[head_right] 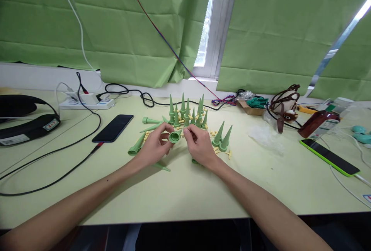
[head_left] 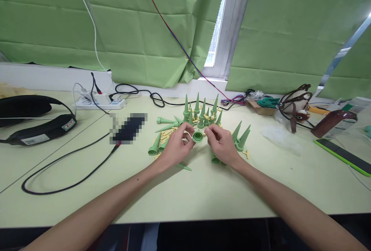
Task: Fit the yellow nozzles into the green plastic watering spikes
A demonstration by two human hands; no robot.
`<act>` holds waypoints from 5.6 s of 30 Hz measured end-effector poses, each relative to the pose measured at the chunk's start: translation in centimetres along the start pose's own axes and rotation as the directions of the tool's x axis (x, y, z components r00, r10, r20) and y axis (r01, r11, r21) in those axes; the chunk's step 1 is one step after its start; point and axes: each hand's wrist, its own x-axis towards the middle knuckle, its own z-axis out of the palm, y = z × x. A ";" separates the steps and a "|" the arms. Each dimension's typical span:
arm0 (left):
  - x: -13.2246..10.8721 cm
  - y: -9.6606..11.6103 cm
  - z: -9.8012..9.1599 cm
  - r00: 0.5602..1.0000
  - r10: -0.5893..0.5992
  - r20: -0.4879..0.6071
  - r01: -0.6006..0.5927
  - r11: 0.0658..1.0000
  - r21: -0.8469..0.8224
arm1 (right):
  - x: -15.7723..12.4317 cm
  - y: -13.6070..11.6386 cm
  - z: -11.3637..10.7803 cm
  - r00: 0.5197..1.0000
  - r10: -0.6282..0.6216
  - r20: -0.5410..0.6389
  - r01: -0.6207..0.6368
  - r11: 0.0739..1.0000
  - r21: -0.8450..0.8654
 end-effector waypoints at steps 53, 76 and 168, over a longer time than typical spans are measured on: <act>-0.5 0.8 0.2 0.999 0.034 0.003 -0.034 0.998 0.057 | 0.1 -0.2 0.0 0.999 0.019 -0.032 -0.019 1.000 -0.004; 0.1 0.7 0.3 0.924 -0.209 0.320 0.351 0.795 -0.494 | 0.1 0.0 0.0 0.999 0.006 -0.034 -0.006 1.000 -0.007; -0.1 1.4 -0.6 0.965 -0.040 0.259 0.093 0.976 -0.195 | 0.1 0.0 0.0 0.997 -0.075 0.001 0.075 0.995 -0.064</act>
